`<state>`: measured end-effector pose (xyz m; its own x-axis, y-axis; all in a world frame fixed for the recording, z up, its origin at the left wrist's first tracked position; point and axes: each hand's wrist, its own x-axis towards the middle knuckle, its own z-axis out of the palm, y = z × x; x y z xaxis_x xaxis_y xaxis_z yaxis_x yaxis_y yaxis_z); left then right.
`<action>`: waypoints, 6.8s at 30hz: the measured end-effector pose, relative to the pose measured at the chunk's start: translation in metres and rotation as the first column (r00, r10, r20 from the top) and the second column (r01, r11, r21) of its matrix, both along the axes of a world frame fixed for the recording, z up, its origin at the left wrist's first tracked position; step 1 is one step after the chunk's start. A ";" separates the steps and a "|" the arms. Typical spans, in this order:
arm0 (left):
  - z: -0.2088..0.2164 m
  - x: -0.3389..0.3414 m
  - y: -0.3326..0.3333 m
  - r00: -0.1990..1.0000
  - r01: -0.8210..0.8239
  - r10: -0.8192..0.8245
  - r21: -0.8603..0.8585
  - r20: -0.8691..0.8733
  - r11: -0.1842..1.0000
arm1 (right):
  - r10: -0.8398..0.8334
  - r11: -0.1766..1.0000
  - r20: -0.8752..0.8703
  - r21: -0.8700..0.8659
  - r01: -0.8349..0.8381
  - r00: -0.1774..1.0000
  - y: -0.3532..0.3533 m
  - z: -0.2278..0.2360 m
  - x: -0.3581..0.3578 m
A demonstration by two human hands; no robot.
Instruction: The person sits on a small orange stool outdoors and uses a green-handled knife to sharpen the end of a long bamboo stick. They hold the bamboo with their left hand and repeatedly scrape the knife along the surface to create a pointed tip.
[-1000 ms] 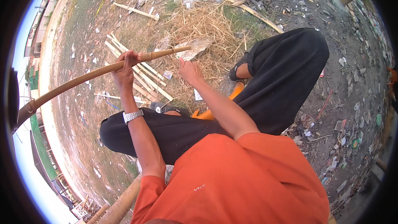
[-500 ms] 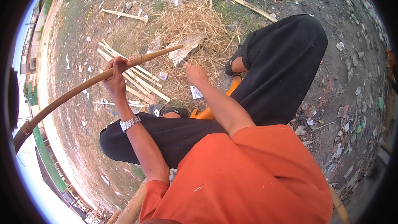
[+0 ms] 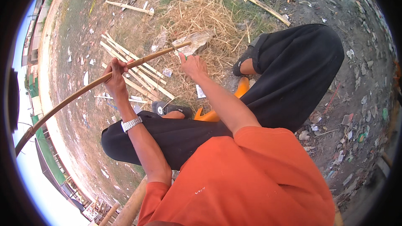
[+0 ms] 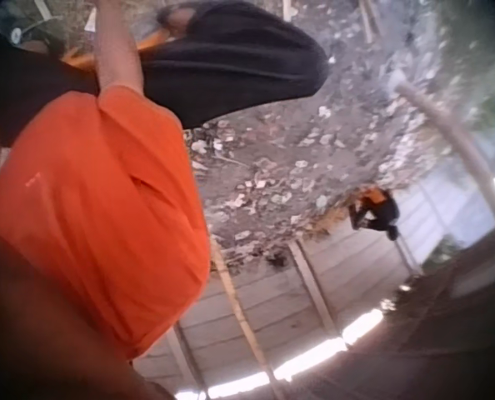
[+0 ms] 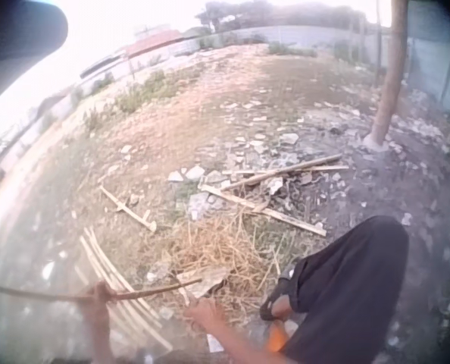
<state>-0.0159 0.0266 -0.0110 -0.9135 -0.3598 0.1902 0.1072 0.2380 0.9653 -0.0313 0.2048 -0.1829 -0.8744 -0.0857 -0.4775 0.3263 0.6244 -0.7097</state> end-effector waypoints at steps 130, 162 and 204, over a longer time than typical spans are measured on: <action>-0.003 -0.002 0.016 0.999 -0.012 0.013 0.013 -0.052 1.000 | -0.060 0.987 -0.127 0.139 0.078 0.990 -0.012 -0.038 -0.010; 0.008 -0.015 0.024 1.000 0.007 -0.007 -0.021 0.013 1.000 | 0.024 0.958 -0.080 0.288 0.000 0.996 0.007 -0.096 -0.045; 0.002 -0.008 0.018 1.000 -0.013 0.013 -0.055 0.016 0.998 | -0.081 0.988 -0.060 0.128 0.089 0.995 0.004 -0.097 -0.010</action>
<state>-0.0235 0.0445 -0.0090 -0.9119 -0.3610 0.1953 0.0883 0.2923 0.9523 -0.0413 0.2087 -0.2803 -0.9008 0.0500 -0.4313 0.3453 0.6845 -0.6420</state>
